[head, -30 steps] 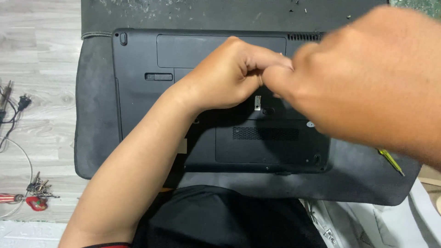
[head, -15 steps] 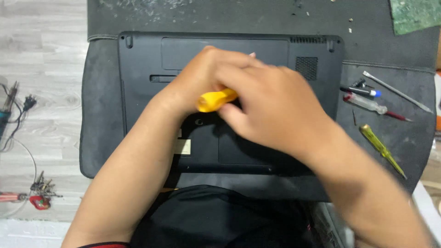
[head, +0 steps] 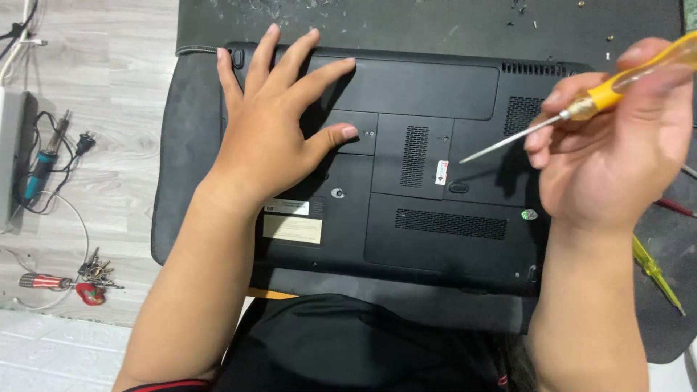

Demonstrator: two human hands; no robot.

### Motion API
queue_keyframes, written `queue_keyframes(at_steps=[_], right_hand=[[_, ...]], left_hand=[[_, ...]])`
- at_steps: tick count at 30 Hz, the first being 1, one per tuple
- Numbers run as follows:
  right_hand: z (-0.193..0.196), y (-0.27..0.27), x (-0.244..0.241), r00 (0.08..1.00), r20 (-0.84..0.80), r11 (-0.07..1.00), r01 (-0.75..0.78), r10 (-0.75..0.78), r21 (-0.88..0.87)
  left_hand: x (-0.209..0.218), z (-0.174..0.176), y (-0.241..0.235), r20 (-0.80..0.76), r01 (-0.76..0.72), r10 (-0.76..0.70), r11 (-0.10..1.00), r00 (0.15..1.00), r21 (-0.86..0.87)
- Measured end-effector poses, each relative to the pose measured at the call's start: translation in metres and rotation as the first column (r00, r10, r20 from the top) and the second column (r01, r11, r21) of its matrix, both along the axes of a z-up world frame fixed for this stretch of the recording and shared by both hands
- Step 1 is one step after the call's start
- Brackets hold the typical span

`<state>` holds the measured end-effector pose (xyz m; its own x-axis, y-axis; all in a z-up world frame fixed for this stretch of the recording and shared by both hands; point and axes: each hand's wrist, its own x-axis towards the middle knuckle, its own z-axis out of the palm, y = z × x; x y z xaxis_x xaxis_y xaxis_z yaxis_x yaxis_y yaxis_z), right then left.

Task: The person removes screws from a laptop's hard drive bay cover, takes out the old hard drive, and installs a new one. They then replace the cover and secure it with screws.

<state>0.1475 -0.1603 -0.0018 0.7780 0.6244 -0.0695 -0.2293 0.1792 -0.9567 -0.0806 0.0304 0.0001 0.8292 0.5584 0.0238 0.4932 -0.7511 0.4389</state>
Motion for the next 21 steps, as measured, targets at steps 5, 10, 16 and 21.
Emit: queue_keyframes(at_steps=[5, 10, 16, 21], right_hand=[[0.0, 0.001, -0.009, 0.908, 0.378, 0.984, -0.159, 0.179, -0.083], [0.001, -0.004, -0.022, 0.815, 0.531, 0.972, -0.215, 0.233, -0.096], [0.001, -0.008, -0.03, 0.789, 0.578, 0.978, -0.194, 0.205, -0.082], [0.007, -0.007, -0.034, 0.766, 0.591, 0.966, -0.235, 0.251, -0.106]], left_hand=[[0.006, 0.007, -0.007, -0.054, -0.023, 0.019, 0.998, 0.998, -0.066], [0.004, -0.003, -0.015, 0.018, 0.028, -0.03, 0.997, 0.999, 0.074], [0.016, -0.009, -0.026, 0.184, 0.31, -0.348, 0.928, 0.919, 0.207], [0.028, -0.009, -0.045, 0.163, 0.505, -0.547, 0.83, 0.821, 0.238]])
